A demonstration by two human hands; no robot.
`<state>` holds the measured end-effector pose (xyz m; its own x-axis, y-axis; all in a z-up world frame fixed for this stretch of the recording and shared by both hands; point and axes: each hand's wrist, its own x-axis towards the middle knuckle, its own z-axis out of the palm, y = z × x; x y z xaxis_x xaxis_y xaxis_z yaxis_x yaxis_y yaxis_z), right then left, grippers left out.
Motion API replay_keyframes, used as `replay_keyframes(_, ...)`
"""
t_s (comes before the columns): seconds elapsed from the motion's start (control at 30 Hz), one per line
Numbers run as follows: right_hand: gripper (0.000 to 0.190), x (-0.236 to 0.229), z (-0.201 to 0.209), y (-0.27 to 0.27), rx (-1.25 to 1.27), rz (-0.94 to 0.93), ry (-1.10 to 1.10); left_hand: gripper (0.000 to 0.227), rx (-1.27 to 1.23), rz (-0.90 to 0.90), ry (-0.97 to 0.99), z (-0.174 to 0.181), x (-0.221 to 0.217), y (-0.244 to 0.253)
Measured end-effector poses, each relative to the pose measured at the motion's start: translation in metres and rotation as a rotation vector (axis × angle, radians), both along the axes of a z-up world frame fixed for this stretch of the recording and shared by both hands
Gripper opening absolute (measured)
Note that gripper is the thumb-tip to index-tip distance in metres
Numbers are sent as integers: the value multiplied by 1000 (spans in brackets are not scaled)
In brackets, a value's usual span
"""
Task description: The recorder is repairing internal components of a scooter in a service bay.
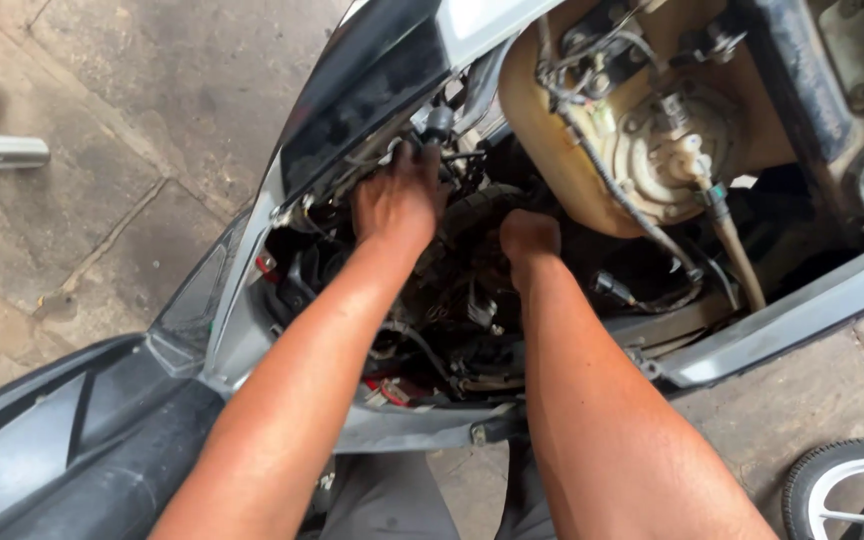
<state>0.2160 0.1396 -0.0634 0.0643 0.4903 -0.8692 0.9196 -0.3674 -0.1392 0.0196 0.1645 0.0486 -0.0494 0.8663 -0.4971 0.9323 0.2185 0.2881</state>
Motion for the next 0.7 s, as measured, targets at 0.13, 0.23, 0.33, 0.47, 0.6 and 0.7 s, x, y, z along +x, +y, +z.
replay_keyframes(0.13,30,3,-12,3,-86,-765,232,51,-36,-89,118,-29,13,10)
replay_keyframes(0.23,27,-3,2,6,-26,-908,224,36,15,-133,178,-41,18,11)
replay_keyframes(0.33,25,-17,45,18,-71,-948,161,25,-15,-145,162,-44,12,10)
replay_keyframes(0.47,35,-14,54,27,40,-535,-64,34,106,-183,93,-44,7,9)
replay_keyframes(0.6,68,10,33,26,237,-110,-245,33,70,-107,103,-33,10,8)
replay_keyframes(0.7,64,-7,83,36,128,-63,-255,33,259,13,89,-36,17,-19)
